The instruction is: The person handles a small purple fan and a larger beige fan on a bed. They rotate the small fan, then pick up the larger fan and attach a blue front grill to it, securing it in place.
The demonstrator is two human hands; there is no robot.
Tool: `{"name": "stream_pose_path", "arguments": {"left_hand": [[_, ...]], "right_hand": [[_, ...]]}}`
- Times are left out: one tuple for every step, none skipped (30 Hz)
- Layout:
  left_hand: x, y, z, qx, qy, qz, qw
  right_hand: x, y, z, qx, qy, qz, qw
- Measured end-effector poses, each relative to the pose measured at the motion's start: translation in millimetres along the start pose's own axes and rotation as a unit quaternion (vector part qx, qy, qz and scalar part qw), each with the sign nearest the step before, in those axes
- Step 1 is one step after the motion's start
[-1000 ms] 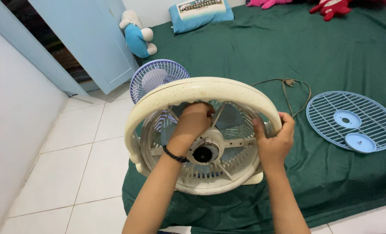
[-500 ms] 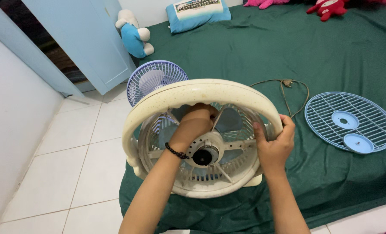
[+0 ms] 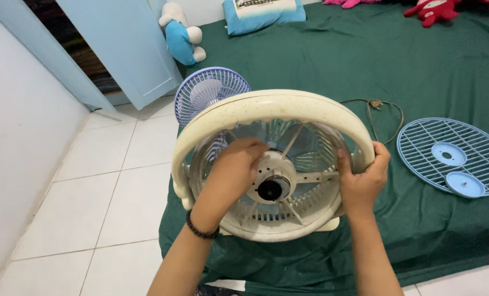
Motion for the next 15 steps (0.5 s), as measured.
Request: {"name": "stream_pose_path", "arguments": {"left_hand": [[6.8,-7.8,-1.6,-0.007,-0.007,-0.016,1.0],[13.1,-16.7,-2.1,-0.013,-0.013,-0.033,0.999],[17.9,-25.8,-1.9,-0.02,-0.019,-0.049,0.998],[21.4,-35.3,1.1,-0.007,-0.022,-0.068,0.997],[23.7,-44.7,4.7,0.005,-0.024,-0.087,0.996],[24.6,-53.6,8.7,0.017,-0.027,-0.106,0.994],[24.0,-62.5,10.4,0.015,-0.021,-0.126,0.992],[22.5,-70.8,12.1,0.012,-0.016,-0.145,0.989],[21.1,-78.9,13.9,0.009,-0.01,-0.164,0.986],[16.9,-85.8,16.6,0.018,-0.01,-0.157,0.987],[12.2,-91.8,18.7,0.027,-0.01,-0.149,0.988],[7.2,-96.1,20.3,0.035,-0.01,-0.141,0.989],[-0.9,-97.6,22.0,0.05,-0.012,-0.118,0.992],[-9.8,-97.4,22.8,0.065,-0.014,-0.095,0.993],[-17.1,-97.2,24.0,0.08,-0.016,-0.072,0.994]], "right_hand": [[0.7,-0.1,0.1,0.005,-0.007,-0.002,1.0],[1.0,0.0,0.2,0.011,-0.014,-0.004,1.0],[1.5,-0.4,0.2,0.016,-0.02,-0.006,1.0],[2.5,-1.5,-1.1,0.01,-0.01,-0.005,1.0],[3.2,-3.1,-2.5,0.004,0.0,-0.004,1.0],[4.0,-4.5,-4.0,-0.002,0.01,-0.004,1.0],[5.0,-5.9,-4.5,0.003,0.015,-0.005,1.0],[5.9,-7.4,-5.3,0.007,0.021,-0.005,1.0],[7.2,-8.9,-6.1,0.011,0.026,-0.006,1.0],[9.2,-10.9,-6.4,0.018,0.023,-0.006,1.0],[11.7,-13.0,-6.7,0.026,0.019,-0.006,0.999],[14.4,-15.3,-6.9,0.033,0.015,-0.006,0.999],[17.0,-17.2,-9.1,0.024,0.015,-0.001,1.0],[20.0,-18.8,-11.4,0.015,0.015,0.005,1.0],[21.6,-20.7,-13.3,0.007,0.015,0.01,1.0]]}}
Point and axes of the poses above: each hand's wrist, its own y-axis towards the middle knuckle, its own x-axis out of the back of the hand, z = x × y, the point moved 6 cm from there along y, towards the middle knuckle
